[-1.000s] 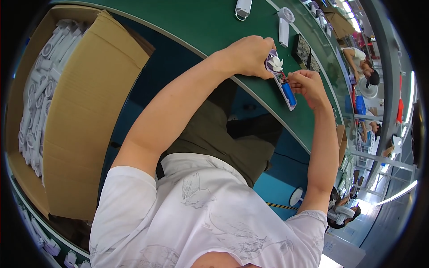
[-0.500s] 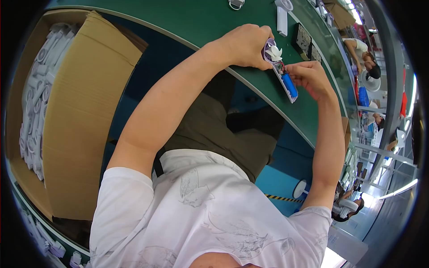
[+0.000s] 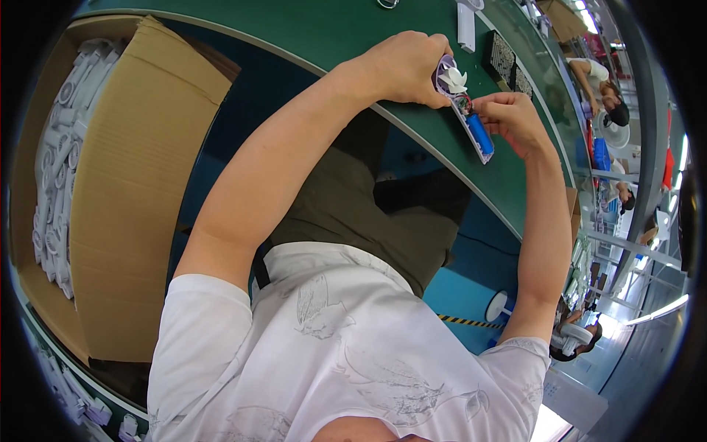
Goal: The person assembles a portable mini fan by hand, inserting the circuit board, battery, motor, and fan propeller into the mini fan housing, using pliers to secure components.
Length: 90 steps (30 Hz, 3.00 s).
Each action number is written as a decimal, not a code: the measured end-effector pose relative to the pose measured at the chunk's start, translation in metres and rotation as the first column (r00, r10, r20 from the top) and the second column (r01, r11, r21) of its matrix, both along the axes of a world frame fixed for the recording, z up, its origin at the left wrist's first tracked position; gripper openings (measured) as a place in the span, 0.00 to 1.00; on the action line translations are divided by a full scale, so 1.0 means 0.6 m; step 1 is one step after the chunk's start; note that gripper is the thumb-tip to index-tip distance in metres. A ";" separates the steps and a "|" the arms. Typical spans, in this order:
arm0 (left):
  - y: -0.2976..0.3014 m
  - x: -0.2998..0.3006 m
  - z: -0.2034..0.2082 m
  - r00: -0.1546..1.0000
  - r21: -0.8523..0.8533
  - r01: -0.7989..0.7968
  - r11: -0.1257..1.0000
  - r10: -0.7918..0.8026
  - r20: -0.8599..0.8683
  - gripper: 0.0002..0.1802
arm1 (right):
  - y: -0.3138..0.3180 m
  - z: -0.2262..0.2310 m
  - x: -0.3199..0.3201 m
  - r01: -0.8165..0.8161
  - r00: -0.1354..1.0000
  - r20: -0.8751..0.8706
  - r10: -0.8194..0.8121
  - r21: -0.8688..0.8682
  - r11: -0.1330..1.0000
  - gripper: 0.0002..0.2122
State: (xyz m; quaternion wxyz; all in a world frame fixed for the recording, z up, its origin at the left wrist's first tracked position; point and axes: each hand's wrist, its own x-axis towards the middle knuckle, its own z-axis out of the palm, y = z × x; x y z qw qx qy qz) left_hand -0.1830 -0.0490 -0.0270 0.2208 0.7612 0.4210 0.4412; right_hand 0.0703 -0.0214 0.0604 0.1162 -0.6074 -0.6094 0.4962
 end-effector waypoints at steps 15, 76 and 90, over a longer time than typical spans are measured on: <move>-0.001 0.000 0.005 1.000 0.016 0.004 1.000 -0.003 -0.013 0.37 | 0.001 0.005 -0.004 0.006 1.000 -0.002 -0.006 -0.023 1.000 0.10; -0.014 -0.003 0.038 0.994 -0.199 0.062 0.978 -0.043 0.100 0.37 | -0.117 -0.064 -0.014 -0.354 0.935 0.324 0.144 0.831 0.430 0.24; -0.015 -0.001 0.034 0.995 -0.196 0.036 0.980 -0.017 0.096 0.37 | -0.126 -0.046 -0.003 -0.325 0.944 0.300 0.138 0.769 0.551 0.29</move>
